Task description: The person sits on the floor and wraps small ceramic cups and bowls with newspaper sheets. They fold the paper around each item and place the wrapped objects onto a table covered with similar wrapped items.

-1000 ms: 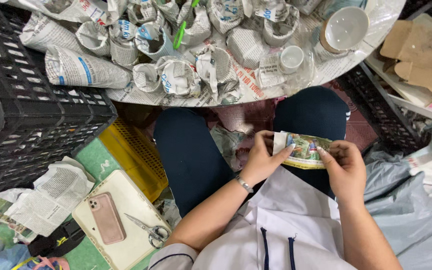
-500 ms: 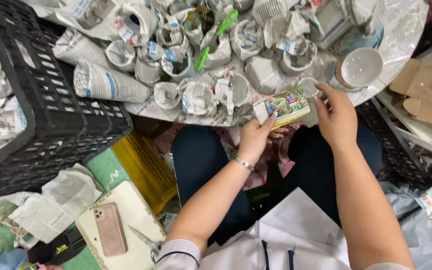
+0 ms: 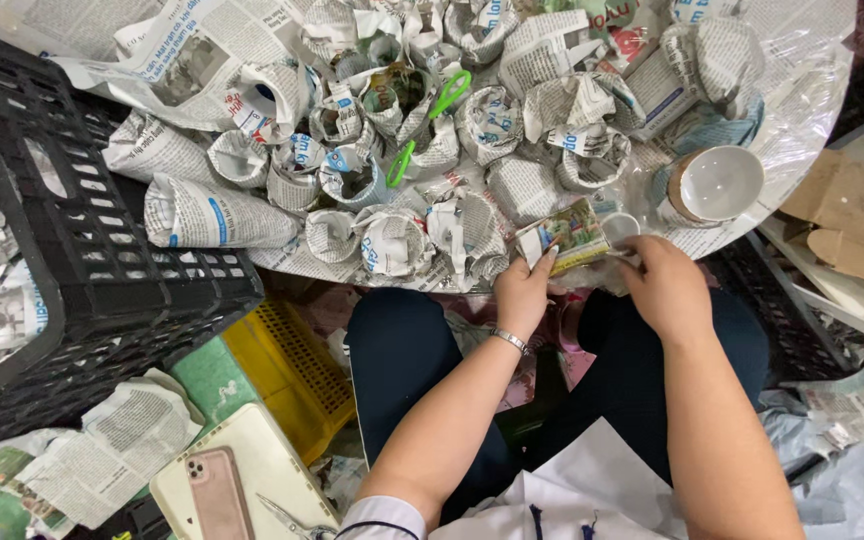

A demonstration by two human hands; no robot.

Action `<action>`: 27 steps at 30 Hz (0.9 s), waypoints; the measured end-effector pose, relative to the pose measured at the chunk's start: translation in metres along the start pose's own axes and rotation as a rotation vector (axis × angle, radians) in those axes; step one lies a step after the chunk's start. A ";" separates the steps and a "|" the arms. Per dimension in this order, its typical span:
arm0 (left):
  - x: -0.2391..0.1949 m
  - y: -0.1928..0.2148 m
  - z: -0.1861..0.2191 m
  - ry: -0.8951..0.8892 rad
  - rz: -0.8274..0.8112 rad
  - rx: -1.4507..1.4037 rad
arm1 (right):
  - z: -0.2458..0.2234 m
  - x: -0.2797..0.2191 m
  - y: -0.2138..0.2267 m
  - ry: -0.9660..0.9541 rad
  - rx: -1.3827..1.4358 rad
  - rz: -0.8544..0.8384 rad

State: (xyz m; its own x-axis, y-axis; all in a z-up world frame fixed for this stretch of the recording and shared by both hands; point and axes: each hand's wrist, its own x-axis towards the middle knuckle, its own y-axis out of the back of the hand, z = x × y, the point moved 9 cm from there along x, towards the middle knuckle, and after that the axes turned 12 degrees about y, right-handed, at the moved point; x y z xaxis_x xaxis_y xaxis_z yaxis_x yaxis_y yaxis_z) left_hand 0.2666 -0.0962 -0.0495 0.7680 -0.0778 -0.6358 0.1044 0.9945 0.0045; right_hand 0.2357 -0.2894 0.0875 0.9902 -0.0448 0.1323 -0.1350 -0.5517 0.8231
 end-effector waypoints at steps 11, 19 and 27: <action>-0.015 0.005 0.031 -0.124 0.186 0.363 | -0.016 -0.013 0.004 0.059 -0.005 0.244; -0.037 0.002 0.061 -0.238 0.068 0.238 | -0.020 0.007 -0.018 -0.013 -0.095 0.057; -0.078 0.007 0.040 -0.237 -0.046 0.574 | -0.023 0.005 -0.019 -0.012 -0.110 0.088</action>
State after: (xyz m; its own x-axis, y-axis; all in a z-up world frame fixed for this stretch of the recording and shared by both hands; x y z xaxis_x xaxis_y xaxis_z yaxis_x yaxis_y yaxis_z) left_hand 0.2324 -0.0857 0.0311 0.8669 -0.1983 -0.4572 0.4134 0.7987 0.4373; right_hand 0.2428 -0.2602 0.0854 0.9747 -0.0988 0.2005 -0.2235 -0.4509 0.8642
